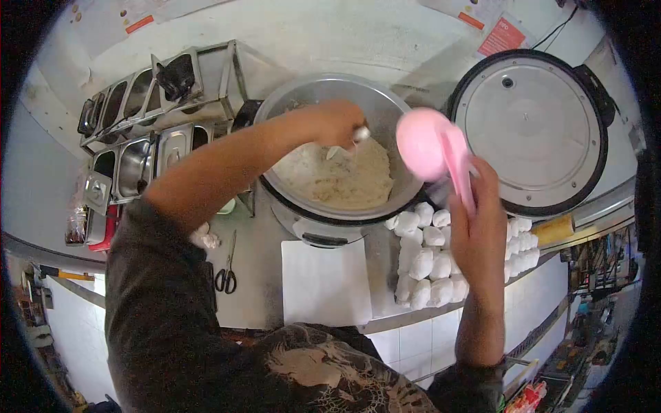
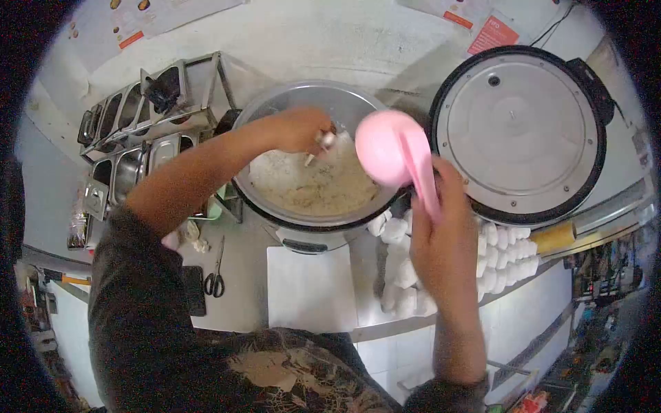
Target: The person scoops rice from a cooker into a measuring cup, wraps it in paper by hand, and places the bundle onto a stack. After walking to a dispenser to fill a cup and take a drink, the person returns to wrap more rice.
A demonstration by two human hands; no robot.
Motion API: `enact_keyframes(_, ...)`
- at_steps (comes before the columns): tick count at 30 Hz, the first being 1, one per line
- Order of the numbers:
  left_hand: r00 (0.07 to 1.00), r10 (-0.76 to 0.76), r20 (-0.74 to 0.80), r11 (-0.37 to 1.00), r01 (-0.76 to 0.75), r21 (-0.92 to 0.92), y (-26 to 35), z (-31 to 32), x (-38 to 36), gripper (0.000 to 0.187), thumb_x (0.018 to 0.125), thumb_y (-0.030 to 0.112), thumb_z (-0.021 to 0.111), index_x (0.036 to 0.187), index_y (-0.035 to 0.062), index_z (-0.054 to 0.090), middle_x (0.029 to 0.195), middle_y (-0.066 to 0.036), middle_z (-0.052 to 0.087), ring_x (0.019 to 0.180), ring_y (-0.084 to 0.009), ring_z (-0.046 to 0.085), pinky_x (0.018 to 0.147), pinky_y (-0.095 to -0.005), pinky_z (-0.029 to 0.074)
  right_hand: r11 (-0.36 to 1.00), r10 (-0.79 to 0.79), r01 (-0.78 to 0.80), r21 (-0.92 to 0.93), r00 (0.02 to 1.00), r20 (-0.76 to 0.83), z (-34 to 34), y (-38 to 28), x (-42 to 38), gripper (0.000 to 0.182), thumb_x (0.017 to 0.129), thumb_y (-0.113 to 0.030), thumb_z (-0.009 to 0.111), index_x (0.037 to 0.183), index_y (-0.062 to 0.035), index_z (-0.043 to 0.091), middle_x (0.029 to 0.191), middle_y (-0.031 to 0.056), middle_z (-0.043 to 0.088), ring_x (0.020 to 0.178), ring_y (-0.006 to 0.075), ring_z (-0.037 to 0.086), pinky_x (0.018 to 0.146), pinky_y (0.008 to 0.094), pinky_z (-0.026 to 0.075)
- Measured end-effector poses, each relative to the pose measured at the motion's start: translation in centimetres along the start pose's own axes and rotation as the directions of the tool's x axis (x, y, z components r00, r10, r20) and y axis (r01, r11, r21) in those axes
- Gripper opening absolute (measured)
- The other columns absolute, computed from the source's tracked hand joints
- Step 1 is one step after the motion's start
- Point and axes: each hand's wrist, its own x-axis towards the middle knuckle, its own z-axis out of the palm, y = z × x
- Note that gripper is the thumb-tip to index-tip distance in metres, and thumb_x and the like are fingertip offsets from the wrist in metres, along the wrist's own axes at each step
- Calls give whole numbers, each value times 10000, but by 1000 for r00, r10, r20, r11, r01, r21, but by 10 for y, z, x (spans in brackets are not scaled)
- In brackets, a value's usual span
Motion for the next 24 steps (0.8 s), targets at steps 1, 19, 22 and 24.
enact_keyframes(1,987,-23,-159,1000,25,11,-8,-9,-22,373,715,191,856,1009,26,695,961,-190,697,878,-337,696,783,-430,524,992,1,2,-126,1000,23,6,-7,27,471,920,-17,565,1380,-30,464,1169,242,639,1110,402,619,954,476,486)
enact_keyframes(19,-13,-307,-952,927,-231,-296,24,154,-155,219,972,234,667,1068,40,700,1309,-187,417,1177,-312,542,972,-381,486,583,-45,627,-516,660,750,282,90,187,305,933,-273,552,1035,-37,716,1044,178,722,981,362,703,801,484,559)
enact_keyframes(22,-118,-305,-945,935,-224,-274,16,162,-123,280,995,336,622,1050,66,668,1319,-188,399,1109,-284,537,951,-393,457,567,28,685,-457,539,842,259,77,200,303,948,-241,516,1095,-16,658,1072,216,700,988,398,685,800,487,551)
enact_keyframes(24,-174,-320,-931,927,-259,-270,13,167,-112,295,1008,383,596,1050,95,651,1314,-188,390,1085,-282,535,949,-401,445,574,103,698,-427,456,884,257,74,198,310,924,-240,552,1089,-3,664,1056,227,700,971,407,685,789,498,545)
